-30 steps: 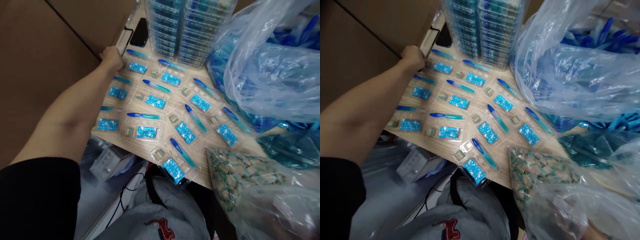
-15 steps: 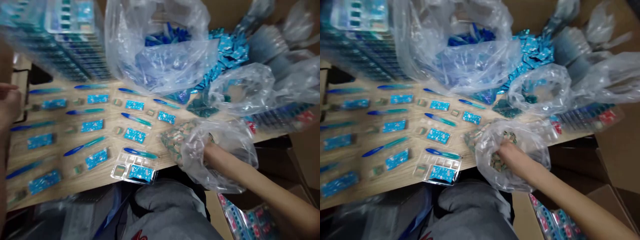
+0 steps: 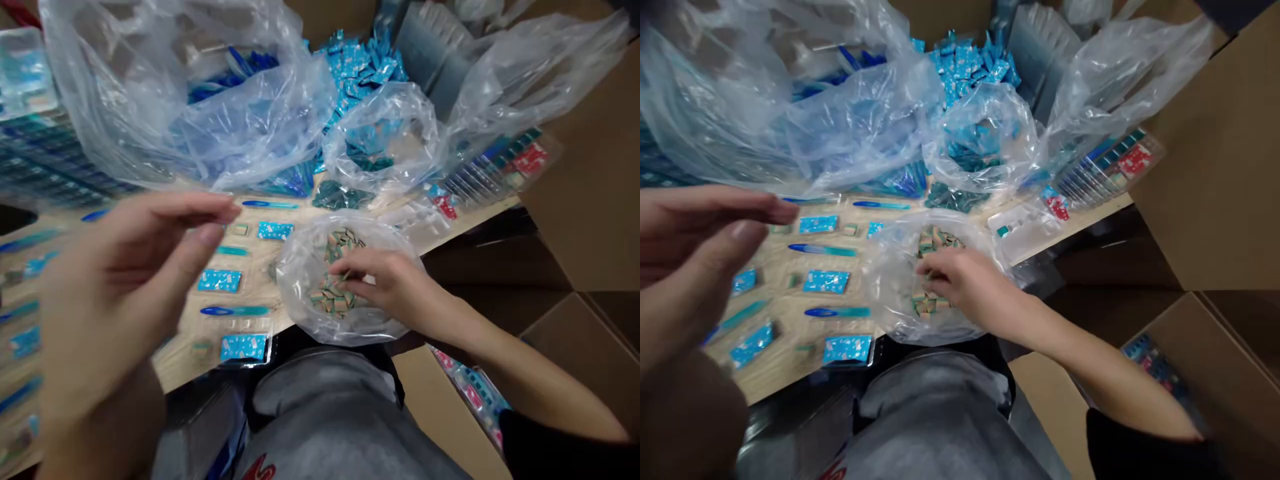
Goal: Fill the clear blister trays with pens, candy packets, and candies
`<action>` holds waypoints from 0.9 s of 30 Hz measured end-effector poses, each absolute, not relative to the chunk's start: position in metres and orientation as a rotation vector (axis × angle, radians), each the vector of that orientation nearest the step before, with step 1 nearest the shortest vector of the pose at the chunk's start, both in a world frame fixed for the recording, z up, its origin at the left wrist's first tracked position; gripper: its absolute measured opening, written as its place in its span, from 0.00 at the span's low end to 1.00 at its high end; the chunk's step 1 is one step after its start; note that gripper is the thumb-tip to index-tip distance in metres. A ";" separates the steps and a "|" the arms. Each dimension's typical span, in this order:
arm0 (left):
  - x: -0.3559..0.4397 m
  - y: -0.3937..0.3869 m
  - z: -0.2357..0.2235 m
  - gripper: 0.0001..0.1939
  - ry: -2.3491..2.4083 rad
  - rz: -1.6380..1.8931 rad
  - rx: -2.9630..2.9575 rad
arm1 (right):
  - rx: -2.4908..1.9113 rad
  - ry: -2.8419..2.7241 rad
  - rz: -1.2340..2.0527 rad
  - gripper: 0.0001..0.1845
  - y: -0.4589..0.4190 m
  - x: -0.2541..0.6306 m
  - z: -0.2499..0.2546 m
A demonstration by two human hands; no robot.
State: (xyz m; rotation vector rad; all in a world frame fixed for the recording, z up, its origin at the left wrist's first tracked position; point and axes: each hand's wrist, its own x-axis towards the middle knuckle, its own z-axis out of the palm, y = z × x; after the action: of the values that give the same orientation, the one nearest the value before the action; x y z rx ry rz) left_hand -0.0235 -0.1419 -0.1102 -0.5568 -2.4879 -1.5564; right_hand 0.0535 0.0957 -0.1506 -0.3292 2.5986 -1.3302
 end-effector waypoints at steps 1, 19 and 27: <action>-0.011 -0.128 -0.107 0.08 -2.483 -1.551 -0.643 | -0.208 2.553 -1.612 0.06 0.097 0.059 -0.148; 0.028 -0.077 -0.131 0.05 -2.498 -1.879 -0.873 | 0.184 1.941 -2.702 0.08 0.086 0.078 -0.145; 0.032 -0.080 -0.139 0.14 -2.369 -1.734 -0.905 | 0.155 1.917 -2.747 0.07 0.076 0.075 -0.147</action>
State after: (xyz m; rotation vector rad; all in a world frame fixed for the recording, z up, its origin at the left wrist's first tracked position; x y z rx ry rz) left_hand 0.0322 -0.0798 -0.1394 -0.9053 -2.3690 -1.7344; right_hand 0.0755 0.0764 -0.1475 0.1547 1.9169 -2.7466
